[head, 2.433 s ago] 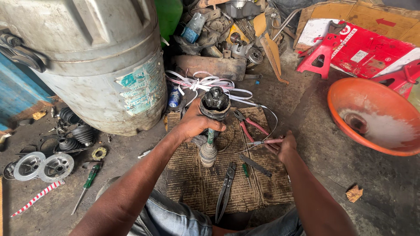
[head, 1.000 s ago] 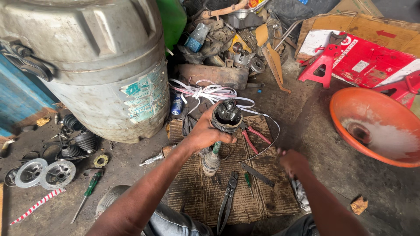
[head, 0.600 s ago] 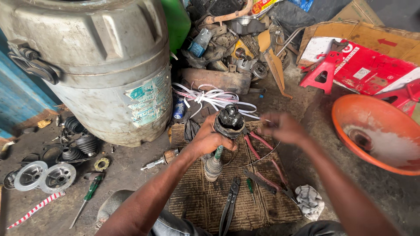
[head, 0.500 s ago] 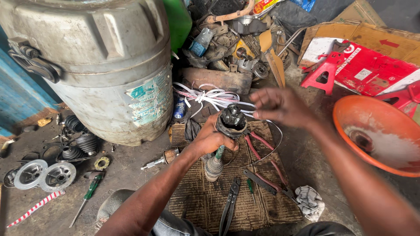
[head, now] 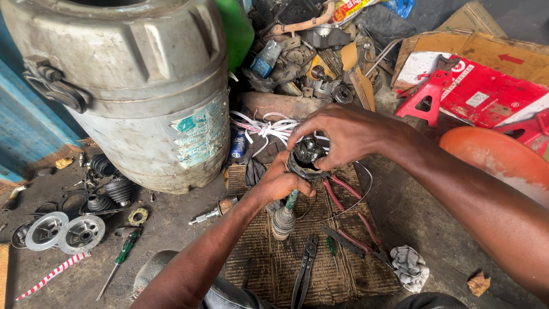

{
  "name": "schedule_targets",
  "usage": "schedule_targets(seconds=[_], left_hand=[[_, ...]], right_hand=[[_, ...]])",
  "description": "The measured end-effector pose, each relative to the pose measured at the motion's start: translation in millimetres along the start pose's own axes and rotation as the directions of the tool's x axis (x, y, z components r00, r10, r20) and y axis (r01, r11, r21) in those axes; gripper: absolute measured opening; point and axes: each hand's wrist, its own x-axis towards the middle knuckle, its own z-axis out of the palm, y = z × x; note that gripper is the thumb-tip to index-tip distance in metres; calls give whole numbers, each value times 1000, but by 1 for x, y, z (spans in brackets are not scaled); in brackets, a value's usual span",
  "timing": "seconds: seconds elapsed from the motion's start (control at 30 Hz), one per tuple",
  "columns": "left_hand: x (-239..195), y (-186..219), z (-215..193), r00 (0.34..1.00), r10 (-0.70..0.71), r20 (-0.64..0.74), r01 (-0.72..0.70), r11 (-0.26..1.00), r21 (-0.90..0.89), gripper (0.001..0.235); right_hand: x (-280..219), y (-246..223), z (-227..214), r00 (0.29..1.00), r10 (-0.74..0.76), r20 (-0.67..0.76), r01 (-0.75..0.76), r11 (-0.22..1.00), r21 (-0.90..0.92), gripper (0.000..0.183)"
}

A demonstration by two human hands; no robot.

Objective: The person sits on the floor and uses pliers to remove a metal clip from a greased mechanical part, likely a CV joint. They then wipe the part with a rag and continue to manipulate the component with their hands and tools.

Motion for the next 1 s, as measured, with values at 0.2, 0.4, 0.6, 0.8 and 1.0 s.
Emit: schedule_targets(seconds=[0.2,0.4,0.6,0.8,1.0], left_hand=[[-3,6,0,998,57,28,-55,997,-60,48],[-5,9,0,993,112,25,-107,983,-148,50],[-5,6,1,996,88,27,-84,988,-129,47],[-4,9,0,993,117,-3,-117,990,-84,52],[2,5,3,993,117,30,-110,980,-163,61]], right_hand=[[-5,-10,-5,995,-73,-61,73,997,-16,53],[-8,-18,-6,992,-58,-112,58,998,1,50],[-7,-18,-2,982,-110,-156,103,993,-51,48],[-6,-11,2,961,-169,-220,159,985,-63,49],[-3,-4,6,957,-175,-231,166,984,-61,44]])
